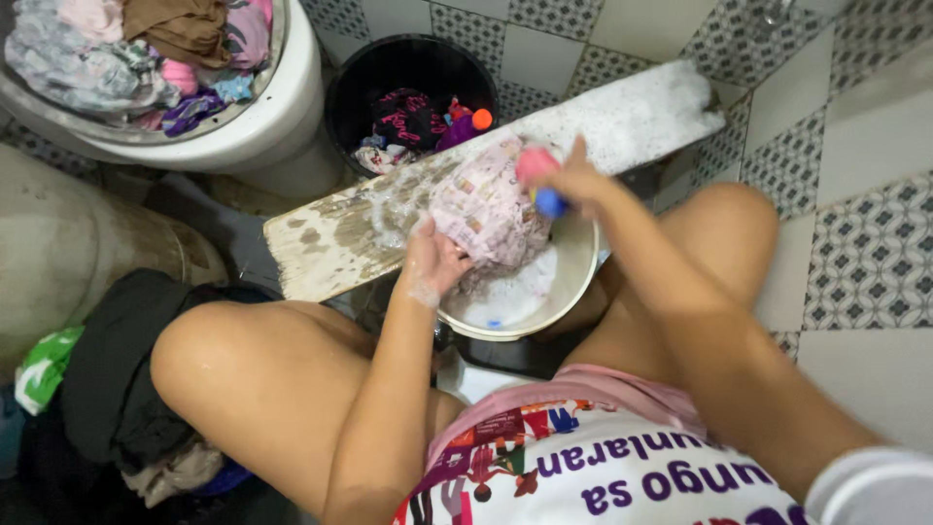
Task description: The person washes clothes by hand in a bucket of soapy water, scrubbing a garment against a wooden board and then rinsing it.
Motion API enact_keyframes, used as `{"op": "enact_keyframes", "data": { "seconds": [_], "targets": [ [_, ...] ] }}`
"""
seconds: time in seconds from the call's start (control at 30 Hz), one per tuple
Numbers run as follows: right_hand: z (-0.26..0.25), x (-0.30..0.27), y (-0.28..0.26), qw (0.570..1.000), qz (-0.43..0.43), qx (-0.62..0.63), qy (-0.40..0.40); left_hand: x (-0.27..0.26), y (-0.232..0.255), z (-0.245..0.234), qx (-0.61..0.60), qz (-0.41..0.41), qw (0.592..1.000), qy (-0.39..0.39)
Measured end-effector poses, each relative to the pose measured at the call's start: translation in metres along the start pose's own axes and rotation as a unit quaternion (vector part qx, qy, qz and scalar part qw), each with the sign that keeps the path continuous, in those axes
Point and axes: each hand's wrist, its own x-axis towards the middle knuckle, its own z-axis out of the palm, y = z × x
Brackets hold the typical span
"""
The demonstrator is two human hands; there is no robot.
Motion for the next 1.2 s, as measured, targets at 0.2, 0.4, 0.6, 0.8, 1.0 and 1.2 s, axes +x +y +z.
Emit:
{"op": "enact_keyframes", "data": {
  "seconds": [0.2,0.4,0.6,0.8,1.0,1.2],
  "targets": [
    [0.022,-0.072,0.023,0.973,0.081,0.203,-0.079,-0.036,0.006,0.053,0.034,0.029,0.986,-0.158],
    [-0.027,-0.048,-0.046,0.946,-0.108,0.303,-0.020,-0.011,-0.012,0.016,0.153,0.140,0.973,-0.104],
    [0.077,-0.033,-0.053,0.928,-0.333,-0.004,0.166,0.040,-0.009,-0.055,-0.010,0.146,0.986,-0.077],
    [0.101,-0.067,-0.043,0.953,-0.293,-0.077,-0.004,0.078,-0.015,-0.116,-0.035,0.210,0.976,-0.033],
    [0.069,-0.015,-0.063,0.953,-0.246,-0.162,0.068,0.073,-0.018,-0.111,-0.050,0.160,0.986,0.010],
    [0.111,-0.028,-0.046,0.861,-0.506,-0.052,0.005,0.062,-0.020,-0.095,-0.081,0.170,0.981,-0.043]
  ]
}}
